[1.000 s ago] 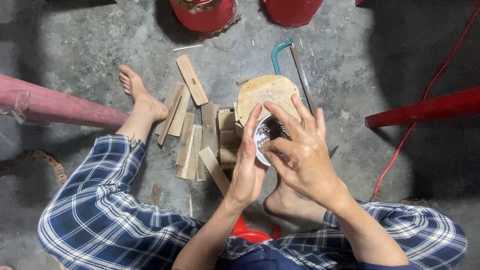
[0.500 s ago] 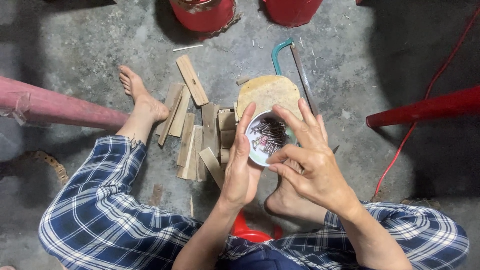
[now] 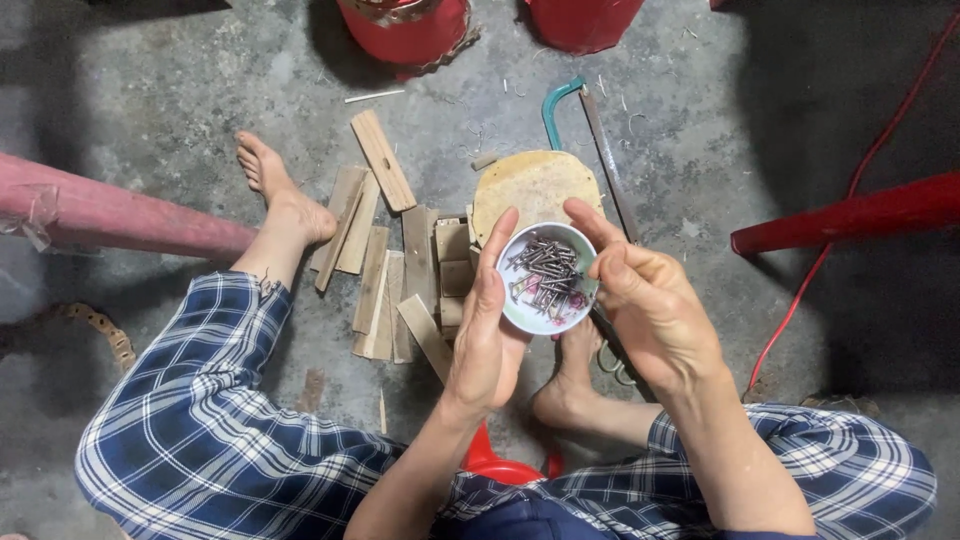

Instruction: Hammering nails into a circular wooden frame to construct or repair a drum.

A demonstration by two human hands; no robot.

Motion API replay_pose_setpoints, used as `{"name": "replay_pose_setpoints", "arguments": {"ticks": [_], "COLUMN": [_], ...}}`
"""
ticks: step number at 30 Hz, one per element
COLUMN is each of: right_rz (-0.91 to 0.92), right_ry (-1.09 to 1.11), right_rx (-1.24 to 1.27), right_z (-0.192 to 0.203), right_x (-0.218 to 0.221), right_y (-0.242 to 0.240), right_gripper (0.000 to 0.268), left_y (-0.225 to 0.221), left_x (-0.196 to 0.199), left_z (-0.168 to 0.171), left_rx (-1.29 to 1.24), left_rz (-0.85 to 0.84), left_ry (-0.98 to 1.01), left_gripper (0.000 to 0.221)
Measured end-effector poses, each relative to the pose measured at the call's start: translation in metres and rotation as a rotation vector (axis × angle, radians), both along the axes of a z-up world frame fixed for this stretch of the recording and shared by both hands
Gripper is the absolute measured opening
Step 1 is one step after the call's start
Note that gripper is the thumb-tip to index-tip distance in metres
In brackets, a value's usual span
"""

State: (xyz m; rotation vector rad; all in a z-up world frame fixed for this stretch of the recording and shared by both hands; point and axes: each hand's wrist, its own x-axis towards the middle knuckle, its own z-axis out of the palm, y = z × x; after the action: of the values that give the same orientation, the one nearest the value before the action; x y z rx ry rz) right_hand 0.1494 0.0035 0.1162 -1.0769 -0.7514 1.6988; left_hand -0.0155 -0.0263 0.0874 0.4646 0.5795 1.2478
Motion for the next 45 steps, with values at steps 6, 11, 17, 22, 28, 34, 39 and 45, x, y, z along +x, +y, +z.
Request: {"name": "replay_pose_setpoints", "arguments": {"ticks": [6,11,17,22,28,34,39,45], "right_rz": [0.021,-0.066,-0.213,-0.513,-0.891,-0.904,-0.937,-1.071], "right_ry": [0.106,-0.480,-0.643,-0.866,-1.445,-1.466,-1.457,-1.539], "right_rx": [-0.072,0.178,0.123,0.081,-0.279,-0.657,-0.739,-0.693], "right_z": [-0.020,-0.024,-0.081,-0.241,-0.481,-0.518,-0.521,-0.448], "right_x": [0.008,0.008,0.051,0.153,0.300,0.320,0.316,0.270], "right_y": [0.000,-0.008,0.005,0.033,0.017,0.002,0.006,0.021], "right_gripper": [0.016,0.014,0.007,0.002,0.013,0.022,0.023,0.024], "left_y": [0.002,0.002,0.005,0.022,0.047,0.077,0.093,0.095], "left_x": [0.007,0.029,0.056,0.038,0.004,-0.008,-0.013,-0.015], "left_z": [-0.004,-0.013,-0.026,-0.026,-0.061,-0.106,-0.128,-0.142], "left_rx": [0.017,0.039,0.036,0.171,0.168,0.085,0.005,0.009], "left_rz": [-0.011,0.014,-0.073,0.153,0.362,0.373,0.295,0.210], "left_ry": [0.042,0.085,0.359,0.879,1.205,1.212,1.179,1.044], "left_gripper": [0.067,0.073,0.072,0.050,0.040,0.048,0.050,0.047]}}
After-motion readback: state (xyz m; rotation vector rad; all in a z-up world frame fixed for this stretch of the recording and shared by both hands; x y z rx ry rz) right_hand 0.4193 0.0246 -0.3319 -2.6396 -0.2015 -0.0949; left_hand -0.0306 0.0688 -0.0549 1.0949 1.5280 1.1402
